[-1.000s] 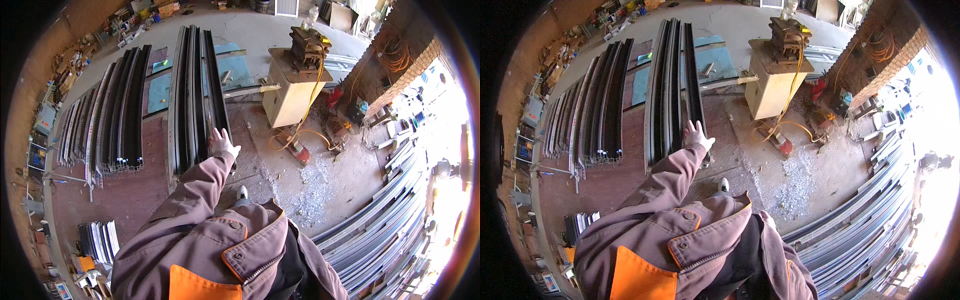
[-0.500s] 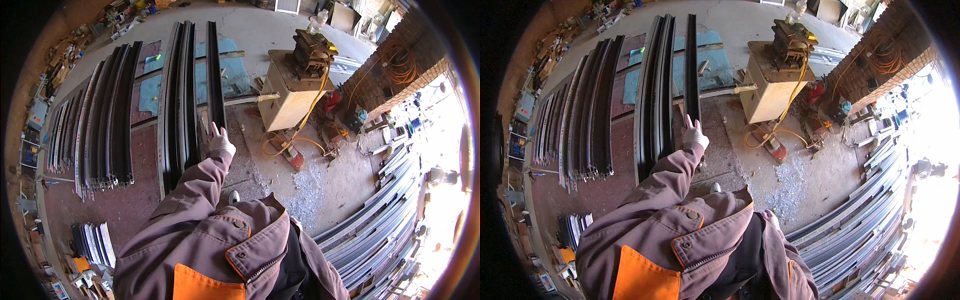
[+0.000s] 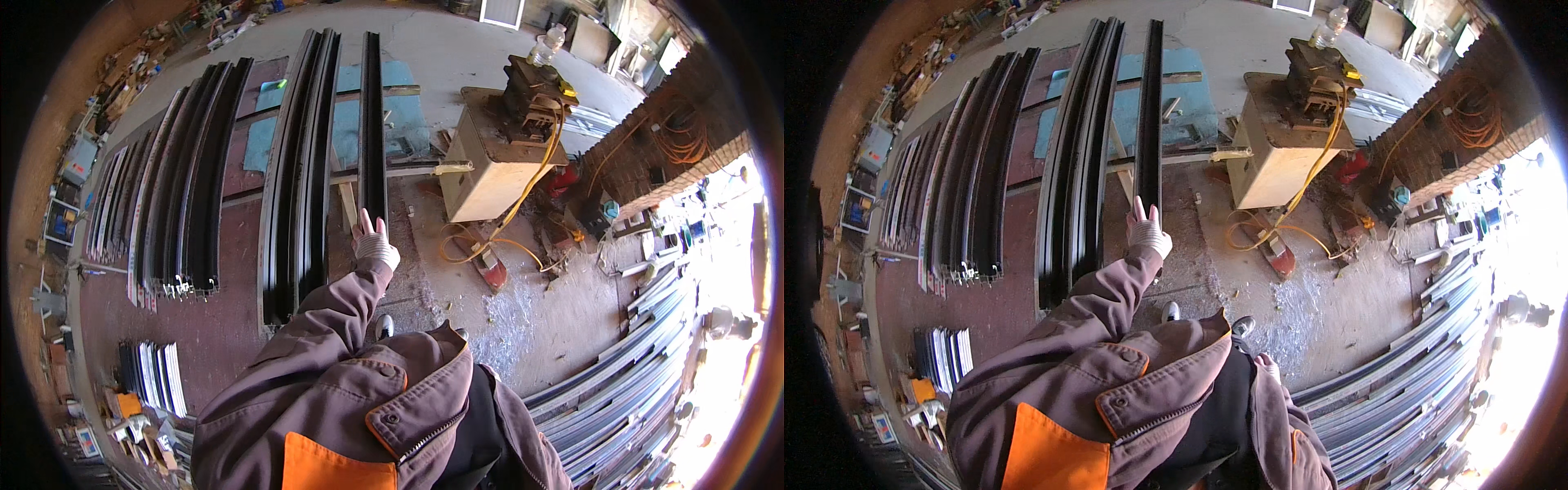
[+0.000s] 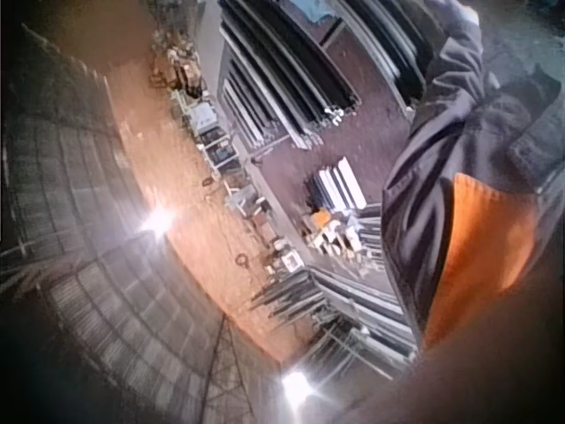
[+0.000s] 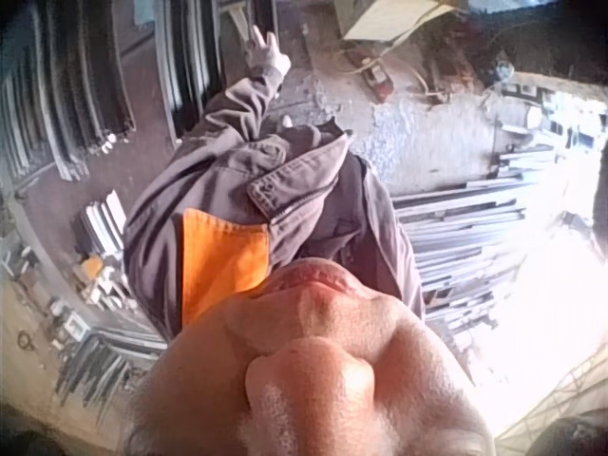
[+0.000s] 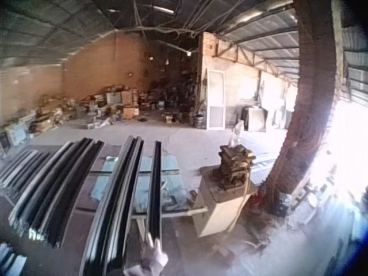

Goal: The person repeatedly picks up long metal bars from a stack, carries them to a machine, and places them back. The cycle of picking, moving, and returning the bars continues throughout the clip.

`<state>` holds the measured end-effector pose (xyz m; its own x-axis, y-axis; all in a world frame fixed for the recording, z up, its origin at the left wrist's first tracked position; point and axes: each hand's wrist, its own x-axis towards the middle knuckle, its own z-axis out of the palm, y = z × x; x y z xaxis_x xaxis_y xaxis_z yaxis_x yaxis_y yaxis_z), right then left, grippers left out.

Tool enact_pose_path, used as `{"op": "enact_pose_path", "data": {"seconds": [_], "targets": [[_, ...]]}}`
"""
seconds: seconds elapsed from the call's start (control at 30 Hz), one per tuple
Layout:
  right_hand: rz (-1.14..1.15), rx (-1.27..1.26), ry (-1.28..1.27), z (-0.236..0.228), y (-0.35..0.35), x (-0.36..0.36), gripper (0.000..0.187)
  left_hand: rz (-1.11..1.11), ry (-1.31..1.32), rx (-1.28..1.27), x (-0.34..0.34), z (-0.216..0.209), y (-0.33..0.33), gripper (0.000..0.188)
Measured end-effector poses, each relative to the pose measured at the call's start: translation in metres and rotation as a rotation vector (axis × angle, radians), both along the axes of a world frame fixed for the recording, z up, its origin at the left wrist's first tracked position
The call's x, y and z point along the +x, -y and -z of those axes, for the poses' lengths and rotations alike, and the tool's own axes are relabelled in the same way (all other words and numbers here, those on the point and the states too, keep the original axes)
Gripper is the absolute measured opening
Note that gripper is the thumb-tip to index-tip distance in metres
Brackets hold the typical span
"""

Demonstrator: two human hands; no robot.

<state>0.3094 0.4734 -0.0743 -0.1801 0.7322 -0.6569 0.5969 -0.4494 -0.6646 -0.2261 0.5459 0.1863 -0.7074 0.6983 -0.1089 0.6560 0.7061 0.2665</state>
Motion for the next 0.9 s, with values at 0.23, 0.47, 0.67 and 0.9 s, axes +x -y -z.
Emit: {"op": "enact_pose_path", "data": {"seconds": [0.23,0.47,0.67,0.9], "targets": [[-0.076,-0.003,-0.056,0.029,-0.082,0.057,0.031,-0.039,-0.148,0.078,0.012,0.022,0.004,0.067],[-0.118,0.056,-0.006,0.077,-0.162,0.127,0.037,-0.140,-0.192,0.075,0.021,0.034,0.006,0.073],[-0.444,0.135,0.369,0.054,-0.201,0.154,0.039,-0.199,-0.438,0.213,-0.005,0.022,0.009,0.063],[-0.631,0.304,0.366,0.088,-0.243,0.138,0.032,-0.275,-0.586,0.276,-0.123,-0.020,0.002,0.054]]}}
